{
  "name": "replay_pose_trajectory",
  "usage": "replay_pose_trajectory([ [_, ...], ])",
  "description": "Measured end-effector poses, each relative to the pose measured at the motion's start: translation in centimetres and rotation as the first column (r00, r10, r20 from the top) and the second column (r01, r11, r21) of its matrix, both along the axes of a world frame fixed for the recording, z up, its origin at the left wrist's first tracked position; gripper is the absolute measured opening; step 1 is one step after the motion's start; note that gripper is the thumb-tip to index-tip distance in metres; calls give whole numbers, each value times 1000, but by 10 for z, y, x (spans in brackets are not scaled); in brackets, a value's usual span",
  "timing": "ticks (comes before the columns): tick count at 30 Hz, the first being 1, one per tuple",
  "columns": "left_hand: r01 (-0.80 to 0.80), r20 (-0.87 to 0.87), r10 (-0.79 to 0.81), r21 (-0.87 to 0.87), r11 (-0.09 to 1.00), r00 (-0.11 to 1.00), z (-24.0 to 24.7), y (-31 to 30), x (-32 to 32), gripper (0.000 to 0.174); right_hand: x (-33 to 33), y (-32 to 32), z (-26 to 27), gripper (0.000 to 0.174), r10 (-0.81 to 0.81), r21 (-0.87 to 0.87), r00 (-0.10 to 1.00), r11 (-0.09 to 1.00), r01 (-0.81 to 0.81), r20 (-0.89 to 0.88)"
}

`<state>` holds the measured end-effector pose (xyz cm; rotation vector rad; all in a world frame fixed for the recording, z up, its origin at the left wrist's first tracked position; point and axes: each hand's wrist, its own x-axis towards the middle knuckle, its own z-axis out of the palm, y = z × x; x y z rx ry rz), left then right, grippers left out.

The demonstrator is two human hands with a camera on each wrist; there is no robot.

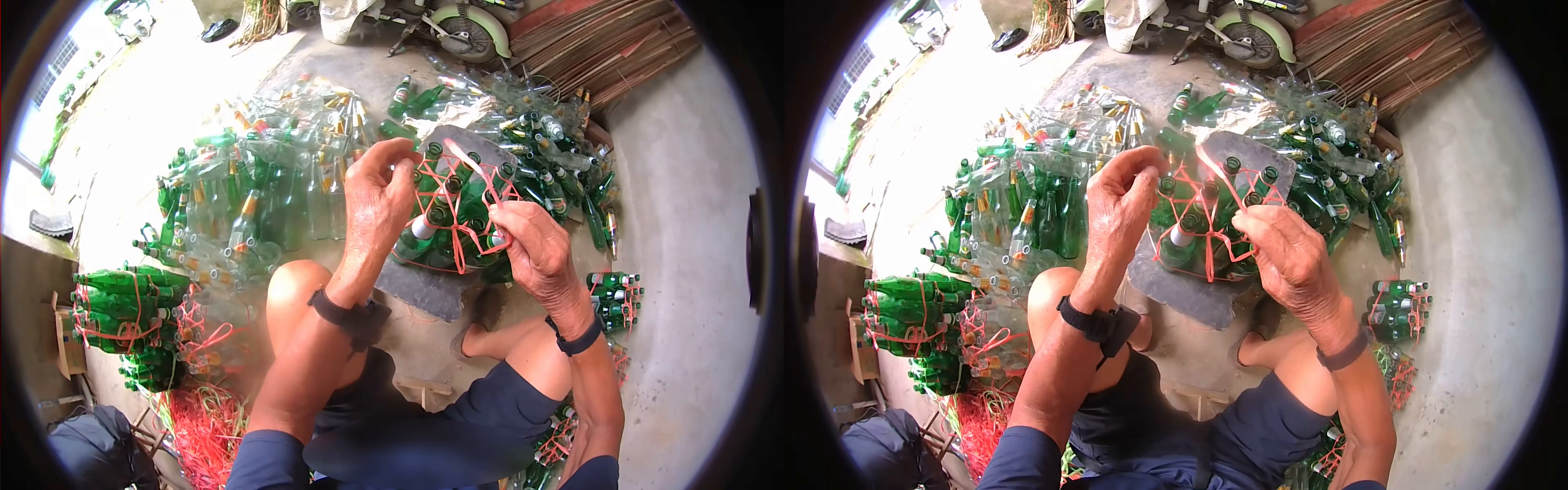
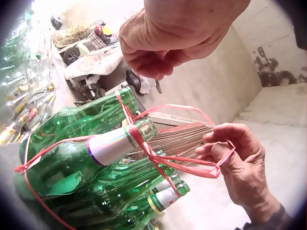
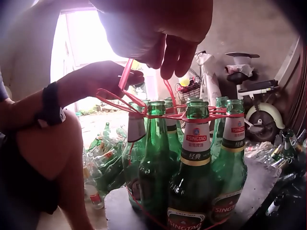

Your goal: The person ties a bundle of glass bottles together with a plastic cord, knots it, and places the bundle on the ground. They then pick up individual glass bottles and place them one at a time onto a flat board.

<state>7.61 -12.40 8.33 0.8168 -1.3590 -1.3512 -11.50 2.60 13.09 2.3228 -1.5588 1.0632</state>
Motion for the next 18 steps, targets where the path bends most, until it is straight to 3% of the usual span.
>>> replay_pose_trajectory([
  [7,-57,-52,57,-6,998,997,-1,-1,1,24,-3,-13,-3,45,6,75,998,997,-1,-67],
  [9,-81,-83,81,-3,997,993,-2,-1,2,24,-6,-21,-4,41,5,153,982,988,24,-187],
  [12,-70,-90,72,27,997,993,-4,-3,3,24,-6,-31,-9,37,17,125,971,992,13,-237],
  [16,-8,141,25,-117,993,990,-4,2,1,25,-4,-45,-14,38,2,147,973,989,33,-232],
  [18,20,234,26,-191,981,972,-5,5,-1,25,-4,-48,-15,39,16,243,977,969,38,-214],
])
